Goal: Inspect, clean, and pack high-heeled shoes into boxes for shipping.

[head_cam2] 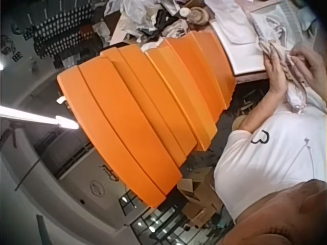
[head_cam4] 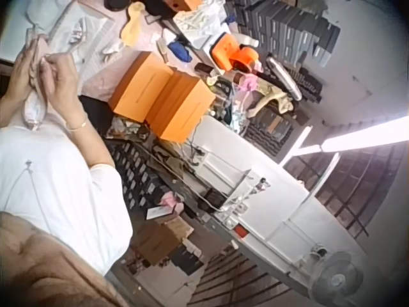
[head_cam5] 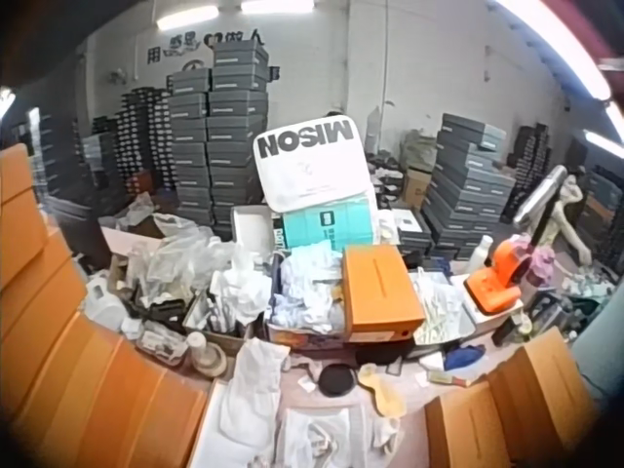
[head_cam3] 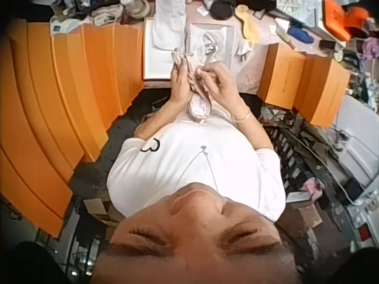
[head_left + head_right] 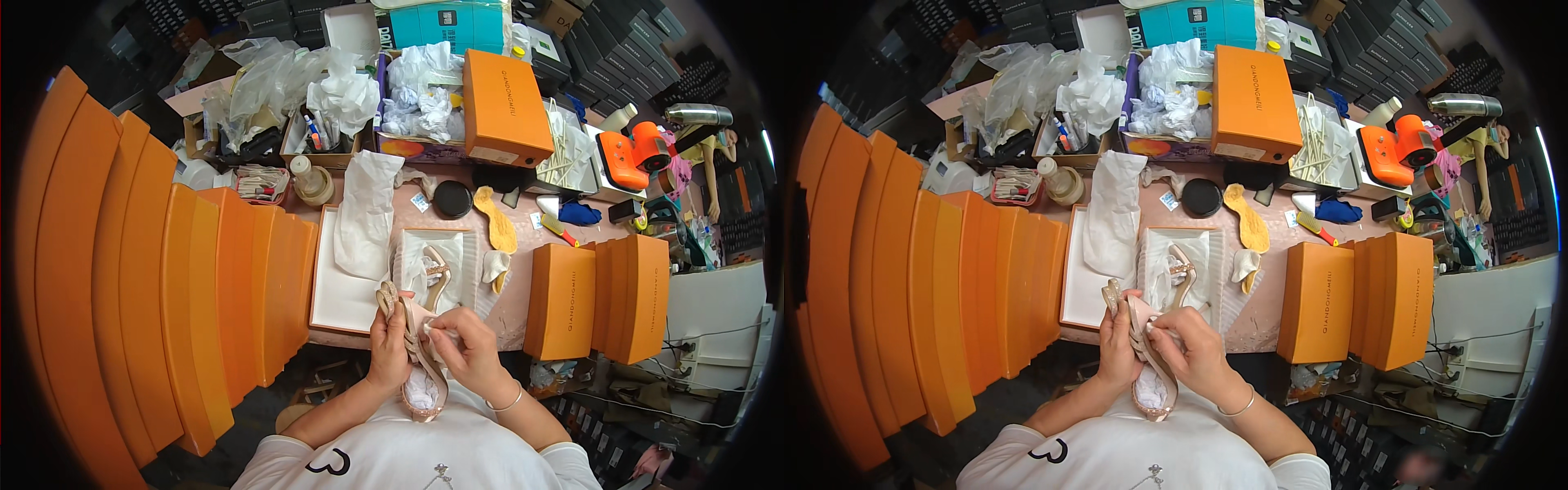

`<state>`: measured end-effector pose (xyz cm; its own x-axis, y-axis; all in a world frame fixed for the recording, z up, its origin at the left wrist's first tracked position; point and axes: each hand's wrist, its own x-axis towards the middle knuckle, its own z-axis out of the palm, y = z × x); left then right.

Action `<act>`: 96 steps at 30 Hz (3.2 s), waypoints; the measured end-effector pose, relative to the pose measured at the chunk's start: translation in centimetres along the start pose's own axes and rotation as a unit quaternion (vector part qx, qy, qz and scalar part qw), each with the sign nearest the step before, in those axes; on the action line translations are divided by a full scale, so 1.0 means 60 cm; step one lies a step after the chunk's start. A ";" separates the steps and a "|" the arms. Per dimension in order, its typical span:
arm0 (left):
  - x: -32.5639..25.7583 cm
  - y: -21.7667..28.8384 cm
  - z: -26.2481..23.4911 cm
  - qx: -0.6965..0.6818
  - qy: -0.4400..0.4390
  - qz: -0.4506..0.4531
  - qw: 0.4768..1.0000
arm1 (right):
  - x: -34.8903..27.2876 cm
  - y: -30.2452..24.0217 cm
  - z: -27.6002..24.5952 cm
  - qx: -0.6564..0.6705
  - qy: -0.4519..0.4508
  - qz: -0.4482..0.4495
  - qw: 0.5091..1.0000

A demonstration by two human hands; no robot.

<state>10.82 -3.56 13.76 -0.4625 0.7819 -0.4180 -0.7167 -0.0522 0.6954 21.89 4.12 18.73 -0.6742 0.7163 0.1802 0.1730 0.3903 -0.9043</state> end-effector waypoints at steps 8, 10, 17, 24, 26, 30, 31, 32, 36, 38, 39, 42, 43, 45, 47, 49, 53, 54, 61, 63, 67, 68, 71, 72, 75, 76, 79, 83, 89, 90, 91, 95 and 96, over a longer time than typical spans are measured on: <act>0.011 -0.019 -0.012 -0.019 -0.023 0.002 1.000 | 0.036 -0.002 0.012 -0.052 0.013 -0.091 0.994; 0.008 -0.026 -0.015 -0.007 -0.021 0.012 1.000 | 0.052 0.004 0.024 -0.083 0.004 -0.135 0.987; 0.010 -0.012 -0.018 -0.020 -0.018 -0.029 0.999 | 0.021 0.021 0.033 -0.104 -0.019 -0.102 0.989; 0.020 -0.023 -0.014 -0.015 0.010 -0.026 0.999 | 0.011 0.010 0.013 -0.108 -0.115 -0.017 0.987; 0.040 -0.004 -0.009 -0.033 -0.029 -0.022 0.999 | -0.004 0.020 -0.004 -0.049 -0.066 0.018 0.996; 0.099 0.035 -0.007 -0.036 -0.121 -0.053 0.991 | -0.014 0.028 -0.053 0.042 -0.053 0.111 0.991; 0.111 0.046 -0.012 -0.035 -0.151 -0.065 0.986 | -0.015 0.027 -0.063 0.059 -0.056 0.137 0.987; 0.121 0.056 -0.016 -0.033 -0.180 -0.076 0.980 | -0.015 0.024 -0.069 0.073 -0.059 0.166 0.982; 0.144 0.048 -0.033 -0.028 -0.155 -0.150 0.976 | -0.038 0.028 -0.064 0.086 -0.062 0.242 0.964; 0.144 0.042 -0.037 -0.039 -0.138 -0.177 0.974 | -0.052 0.026 -0.053 0.077 -0.072 0.257 0.961; 0.144 0.034 -0.045 -0.047 -0.133 -0.186 0.972 | -0.061 0.022 -0.043 0.077 -0.080 0.268 0.957; 0.143 0.025 -0.059 -0.062 -0.155 -0.201 0.965 | -0.082 0.014 -0.016 0.089 -0.088 0.267 0.956; 0.141 0.024 -0.062 -0.067 -0.167 -0.206 0.962 | -0.088 0.011 -0.006 0.095 -0.081 0.257 0.958; 0.132 0.027 -0.062 -0.031 -0.200 -0.182 0.962 | -0.099 0.006 0.006 0.091 -0.080 0.240 0.963; 0.124 0.034 -0.061 -0.005 -0.225 -0.175 0.959 | -0.103 -0.007 0.011 0.084 -0.071 0.248 0.962; 0.118 0.038 -0.053 0.005 -0.246 -0.184 0.952 | -0.112 -0.014 0.011 0.072 -0.065 0.250 0.963; 0.107 0.043 -0.036 0.031 -0.244 -0.158 0.956 | -0.122 -0.007 0.004 0.068 -0.070 0.247 0.964; 0.104 0.044 -0.033 0.035 -0.235 -0.155 0.959 | -0.122 -0.005 -0.002 0.068 -0.077 0.249 0.963; 0.105 0.020 -0.038 0.010 -0.085 -0.142 0.986 | -0.084 0.036 -0.075 0.043 -0.146 0.224 0.963; 0.108 0.008 -0.050 -0.022 -0.053 -0.154 0.986 | -0.064 0.055 -0.109 0.019 -0.158 0.202 0.966; 0.104 -0.017 -0.074 -0.090 -0.014 -0.144 0.985 | -0.012 0.093 -0.190 -0.015 -0.155 0.145 0.977; 0.098 -0.022 -0.079 -0.101 -0.007 -0.140 0.985 | 0.004 0.109 -0.207 -0.054 -0.140 0.119 0.981; 0.073 -0.031 -0.057 -0.100 0.067 -0.107 0.987 | 0.047 0.175 -0.256 -0.151 -0.078 0.037 0.985; 0.067 -0.036 -0.050 -0.095 0.091 -0.096 0.987 | 0.064 0.217 -0.268 -0.193 -0.047 -0.011 0.980; 0.049 -0.044 -0.017 -0.070 0.117 -0.067 0.988 | 0.111 0.307 -0.312 -0.270 -0.015 -0.041 0.962; 0.046 -0.046 -0.004 -0.061 0.121 -0.058 0.989 | 0.121 0.335 -0.320 -0.316 0.006 -0.046 0.948; 0.037 -0.035 0.044 -0.015 0.075 -0.033 0.997 | 0.142 0.368 -0.334 -0.454 0.068 -0.086 0.884; 0.042 -0.043 0.082 0.018 0.040 -0.040 0.998 | 0.162 0.311 -0.312 -0.286 0.002 -0.081 0.955; 0.066 -0.076 0.104 -0.037 -0.053 -0.100 0.993 | 0.138 0.274 -0.282 0.051 -0.096 0.005 0.994; 0.058 -0.077 0.105 -0.050 -0.065 -0.101 0.992 | 0.127 0.256 -0.274 0.118 -0.172 0.038 0.977; 0.058 -0.077 0.113 -0.046 -0.071 -0.106 0.991 | 0.115 0.246 -0.271 0.181 -0.239 0.073 0.951; 0.053 -0.072 0.141 -0.018 -0.098 -0.113 0.989 | 0.070 0.230 -0.233 0.298 -0.427 0.111 0.846; 0.048 -0.071 0.142 -0.008 -0.104 -0.107 0.989 | 0.056 0.217 -0.220 0.325 -0.448 0.149 0.819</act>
<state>16.99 4.22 14.58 -0.1825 0.8867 -0.4248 -0.7953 0.1210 0.5941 31.33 19.24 12.65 -0.9785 -0.1028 -0.1789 0.2030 -0.3233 -0.9243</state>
